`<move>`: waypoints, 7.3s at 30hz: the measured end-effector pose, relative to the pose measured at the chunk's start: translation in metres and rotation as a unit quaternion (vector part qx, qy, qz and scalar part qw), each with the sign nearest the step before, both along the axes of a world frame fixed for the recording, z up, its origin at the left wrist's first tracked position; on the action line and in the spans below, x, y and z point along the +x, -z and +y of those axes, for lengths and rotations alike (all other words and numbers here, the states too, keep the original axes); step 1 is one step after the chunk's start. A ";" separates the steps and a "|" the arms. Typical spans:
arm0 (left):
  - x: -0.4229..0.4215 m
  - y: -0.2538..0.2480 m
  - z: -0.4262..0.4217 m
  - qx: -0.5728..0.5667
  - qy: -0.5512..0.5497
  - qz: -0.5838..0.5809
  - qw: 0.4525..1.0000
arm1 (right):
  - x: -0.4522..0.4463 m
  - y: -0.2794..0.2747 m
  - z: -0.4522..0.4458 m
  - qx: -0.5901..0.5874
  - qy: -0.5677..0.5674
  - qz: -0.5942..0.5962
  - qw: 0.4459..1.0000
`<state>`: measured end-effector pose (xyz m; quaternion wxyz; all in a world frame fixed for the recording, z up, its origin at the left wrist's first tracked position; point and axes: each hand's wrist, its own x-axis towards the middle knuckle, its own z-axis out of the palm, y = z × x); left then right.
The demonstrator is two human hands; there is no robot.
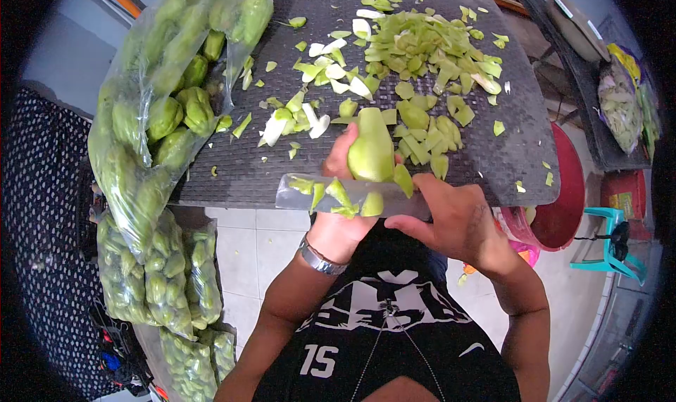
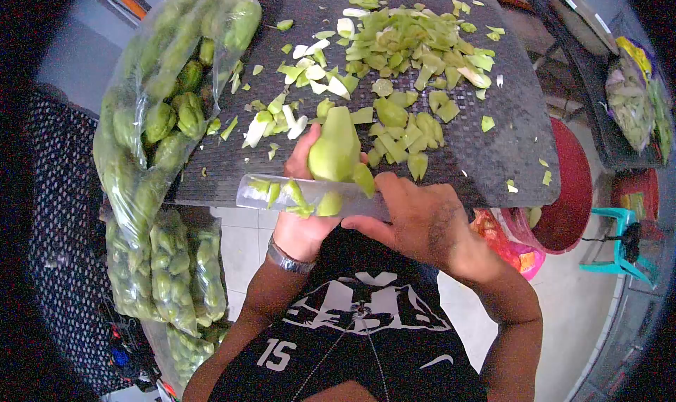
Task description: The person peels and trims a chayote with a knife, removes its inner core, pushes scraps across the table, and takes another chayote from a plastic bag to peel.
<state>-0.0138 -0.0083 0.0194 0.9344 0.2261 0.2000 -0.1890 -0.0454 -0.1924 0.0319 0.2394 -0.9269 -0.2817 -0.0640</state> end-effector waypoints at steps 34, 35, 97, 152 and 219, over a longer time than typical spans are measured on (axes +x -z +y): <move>-0.025 0.002 0.044 0.042 0.114 -0.113 0.986 | 0.054 -0.018 -0.061 0.578 0.082 0.519 0.624; -0.027 0.002 0.043 0.058 0.124 -0.116 0.984 | 0.048 -0.019 -0.055 0.489 0.121 0.463 0.729; -0.030 -0.017 0.129 0.289 -0.115 -0.139 0.940 | 0.302 0.069 -0.009 -0.231 0.216 -0.081 0.945; -0.051 -0.035 0.188 0.337 -0.379 -0.110 0.854 | 0.168 0.061 0.114 -0.050 -0.341 -0.134 0.929; -0.027 -0.031 0.132 0.298 -0.221 -0.080 0.925 | 0.347 -0.214 0.000 -0.172 0.163 -0.069 0.969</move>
